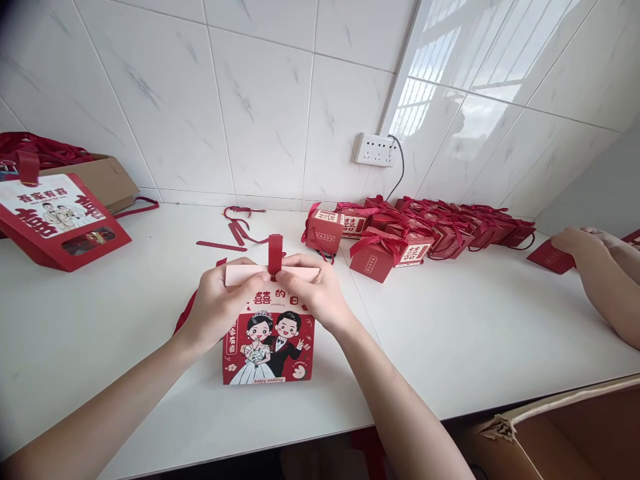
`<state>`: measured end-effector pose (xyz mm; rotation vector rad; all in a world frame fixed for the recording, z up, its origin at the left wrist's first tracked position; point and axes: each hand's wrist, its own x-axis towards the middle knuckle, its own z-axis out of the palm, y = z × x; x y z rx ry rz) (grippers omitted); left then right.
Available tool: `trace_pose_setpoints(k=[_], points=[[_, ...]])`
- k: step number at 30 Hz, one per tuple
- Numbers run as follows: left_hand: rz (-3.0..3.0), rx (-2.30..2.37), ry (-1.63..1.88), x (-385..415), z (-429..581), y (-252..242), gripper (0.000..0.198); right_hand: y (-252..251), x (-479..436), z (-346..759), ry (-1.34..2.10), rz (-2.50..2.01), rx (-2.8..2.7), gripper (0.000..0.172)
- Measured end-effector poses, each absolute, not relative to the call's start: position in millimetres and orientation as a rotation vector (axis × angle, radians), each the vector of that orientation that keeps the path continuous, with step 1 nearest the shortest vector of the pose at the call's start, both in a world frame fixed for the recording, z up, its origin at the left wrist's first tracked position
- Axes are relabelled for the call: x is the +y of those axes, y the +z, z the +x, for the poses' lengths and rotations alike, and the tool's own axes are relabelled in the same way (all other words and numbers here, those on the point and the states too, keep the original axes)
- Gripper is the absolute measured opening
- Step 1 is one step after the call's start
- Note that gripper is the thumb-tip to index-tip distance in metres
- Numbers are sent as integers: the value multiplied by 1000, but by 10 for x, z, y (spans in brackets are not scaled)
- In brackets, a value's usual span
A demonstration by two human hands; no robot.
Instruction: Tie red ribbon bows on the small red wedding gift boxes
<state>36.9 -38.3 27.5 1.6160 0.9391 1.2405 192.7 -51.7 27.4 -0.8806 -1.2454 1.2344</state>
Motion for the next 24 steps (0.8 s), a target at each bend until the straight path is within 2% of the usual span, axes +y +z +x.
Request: trace_pose_setpoints(k=[6, 10, 15, 24], points=[[1615, 999, 1221, -377, 368, 273, 15, 290, -497, 1912, 1144, -1017, -1217, 14], [1557, 994, 1222, -362, 376, 252, 22, 290, -490, 1918, 1082, -1055, -1258, 16], [1486, 1011, 1235, -367, 385, 238, 24, 277, -489, 1944, 1006, -1000, -1345, 11], [1505, 984, 1247, -370, 385, 239, 25, 292, -513, 1931, 1176, -969, -1266, 14]])
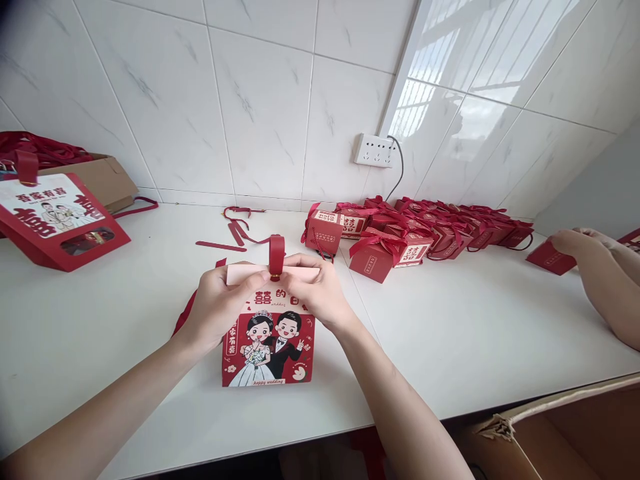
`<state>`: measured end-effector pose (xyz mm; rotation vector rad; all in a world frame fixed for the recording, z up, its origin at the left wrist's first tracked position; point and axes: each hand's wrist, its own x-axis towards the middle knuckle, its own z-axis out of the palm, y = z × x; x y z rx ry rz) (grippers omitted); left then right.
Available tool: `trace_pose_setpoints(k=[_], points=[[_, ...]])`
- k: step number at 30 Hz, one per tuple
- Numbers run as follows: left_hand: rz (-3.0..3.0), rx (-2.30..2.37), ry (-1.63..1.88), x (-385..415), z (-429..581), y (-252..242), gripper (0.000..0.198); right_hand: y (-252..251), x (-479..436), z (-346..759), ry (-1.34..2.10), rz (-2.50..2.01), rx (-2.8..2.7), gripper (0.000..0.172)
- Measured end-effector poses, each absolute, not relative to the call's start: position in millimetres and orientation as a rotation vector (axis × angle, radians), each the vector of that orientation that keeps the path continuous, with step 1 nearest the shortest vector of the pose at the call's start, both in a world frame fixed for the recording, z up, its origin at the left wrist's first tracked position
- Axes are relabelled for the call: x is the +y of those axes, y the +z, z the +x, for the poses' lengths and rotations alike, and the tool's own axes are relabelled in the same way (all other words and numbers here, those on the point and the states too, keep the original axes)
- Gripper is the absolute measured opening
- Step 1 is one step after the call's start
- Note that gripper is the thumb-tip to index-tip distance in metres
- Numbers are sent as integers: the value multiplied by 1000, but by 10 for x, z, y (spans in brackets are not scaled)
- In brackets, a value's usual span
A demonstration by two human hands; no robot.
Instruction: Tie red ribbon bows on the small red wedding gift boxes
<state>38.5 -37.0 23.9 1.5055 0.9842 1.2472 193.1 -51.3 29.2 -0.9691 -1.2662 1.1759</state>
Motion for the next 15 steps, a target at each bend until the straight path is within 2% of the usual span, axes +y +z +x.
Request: trace_pose_setpoints(k=[15], points=[[1621, 952, 1140, -383, 341, 345, 21, 300, -508, 1946, 1125, -989, -1318, 11]])
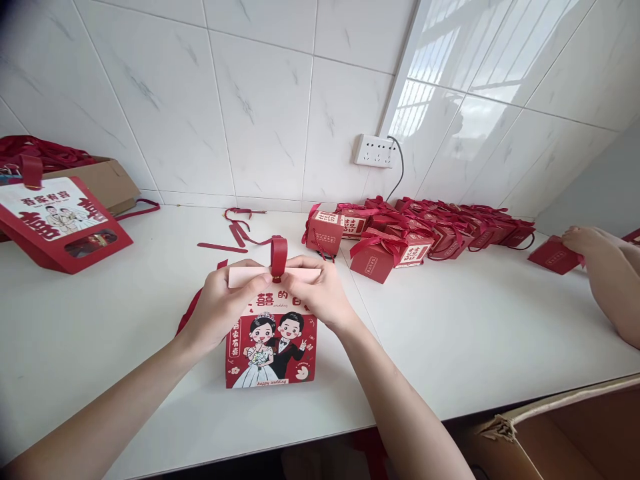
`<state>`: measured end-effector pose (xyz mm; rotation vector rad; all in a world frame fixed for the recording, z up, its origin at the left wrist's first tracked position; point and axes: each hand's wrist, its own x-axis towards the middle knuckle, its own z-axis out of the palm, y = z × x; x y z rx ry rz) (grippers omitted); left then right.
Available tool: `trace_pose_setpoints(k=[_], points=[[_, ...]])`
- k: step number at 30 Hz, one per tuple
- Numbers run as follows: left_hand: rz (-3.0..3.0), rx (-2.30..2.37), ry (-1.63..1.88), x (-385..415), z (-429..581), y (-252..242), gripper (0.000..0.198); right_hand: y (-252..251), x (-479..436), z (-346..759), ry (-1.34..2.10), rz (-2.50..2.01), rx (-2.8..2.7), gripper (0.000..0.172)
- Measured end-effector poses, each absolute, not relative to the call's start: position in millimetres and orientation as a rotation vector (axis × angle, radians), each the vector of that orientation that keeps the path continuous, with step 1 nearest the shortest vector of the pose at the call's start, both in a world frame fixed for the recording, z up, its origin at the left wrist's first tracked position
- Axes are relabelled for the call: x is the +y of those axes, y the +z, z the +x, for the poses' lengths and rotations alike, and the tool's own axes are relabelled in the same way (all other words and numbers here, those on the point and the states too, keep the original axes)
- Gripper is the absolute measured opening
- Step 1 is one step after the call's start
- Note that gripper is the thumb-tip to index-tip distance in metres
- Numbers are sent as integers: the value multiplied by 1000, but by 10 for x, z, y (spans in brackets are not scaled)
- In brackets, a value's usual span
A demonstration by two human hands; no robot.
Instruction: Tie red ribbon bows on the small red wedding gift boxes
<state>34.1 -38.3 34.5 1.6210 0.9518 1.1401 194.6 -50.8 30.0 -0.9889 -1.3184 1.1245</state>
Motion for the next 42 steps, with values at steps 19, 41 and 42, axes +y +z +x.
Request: trace_pose_setpoints(k=[19, 41, 42], points=[[1758, 1041, 1073, -513, 239, 642, 23, 433, -647, 1914, 1017, -1048, -1556, 9], [1603, 1052, 1164, -486, 311, 519, 24, 444, -625, 1959, 1143, -1029, -1597, 21], [1599, 1049, 1164, -486, 312, 517, 24, 445, -626, 1960, 1148, -1021, -1600, 20]])
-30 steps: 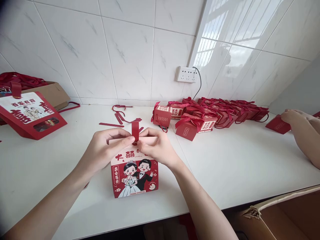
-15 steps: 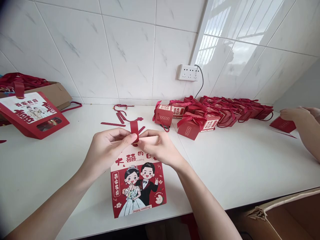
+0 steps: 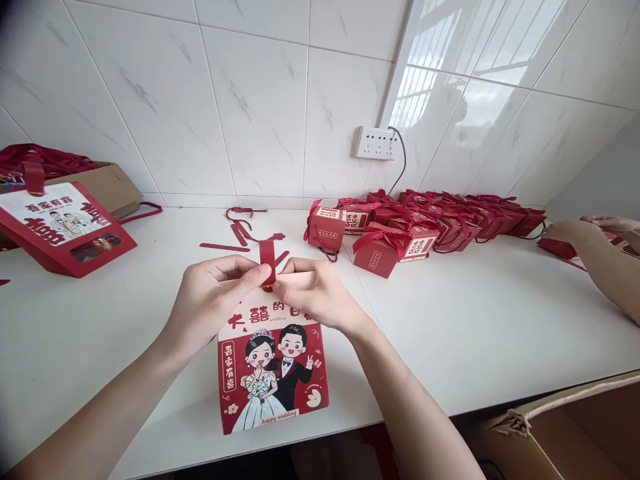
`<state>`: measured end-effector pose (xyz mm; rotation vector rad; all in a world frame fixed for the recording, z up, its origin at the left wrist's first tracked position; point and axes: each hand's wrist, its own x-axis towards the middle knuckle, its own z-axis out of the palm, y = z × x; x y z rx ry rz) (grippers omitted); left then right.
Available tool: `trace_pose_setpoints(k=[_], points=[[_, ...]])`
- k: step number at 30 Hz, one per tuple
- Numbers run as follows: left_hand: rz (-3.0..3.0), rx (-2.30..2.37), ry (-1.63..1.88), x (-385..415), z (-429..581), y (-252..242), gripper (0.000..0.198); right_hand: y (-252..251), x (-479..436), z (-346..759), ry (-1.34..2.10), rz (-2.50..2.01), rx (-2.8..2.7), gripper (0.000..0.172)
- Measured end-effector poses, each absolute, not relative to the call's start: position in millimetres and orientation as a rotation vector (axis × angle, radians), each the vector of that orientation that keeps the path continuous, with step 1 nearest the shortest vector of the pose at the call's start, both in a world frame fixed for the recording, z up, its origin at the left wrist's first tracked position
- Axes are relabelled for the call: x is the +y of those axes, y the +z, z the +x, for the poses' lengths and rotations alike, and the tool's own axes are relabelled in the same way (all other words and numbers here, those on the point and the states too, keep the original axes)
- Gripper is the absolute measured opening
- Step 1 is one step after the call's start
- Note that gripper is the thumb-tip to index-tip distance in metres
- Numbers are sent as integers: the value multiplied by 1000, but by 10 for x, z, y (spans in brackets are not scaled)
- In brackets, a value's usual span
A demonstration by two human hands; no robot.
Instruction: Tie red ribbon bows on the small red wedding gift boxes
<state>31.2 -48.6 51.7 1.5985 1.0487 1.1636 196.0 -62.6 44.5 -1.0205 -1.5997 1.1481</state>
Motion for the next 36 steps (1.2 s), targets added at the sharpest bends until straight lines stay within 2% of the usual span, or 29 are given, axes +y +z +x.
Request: trace_pose_setpoints(k=[16, 23, 31, 36], points=[[1601, 1058, 1169, -491, 303, 509, 28, 442, -614, 1960, 1156, -944, -1608, 20], [1525, 973, 1038, -431, 279, 526, 22, 387, -611, 1954, 1191, -929, -1554, 20], [1542, 990, 1002, -407, 280, 494, 32, 396, -612, 1956, 1181, -946, -1546, 20], [1601, 874, 883, -380, 220, 558, 27, 388, -604, 1961, 1191, -996, -1531, 20]])
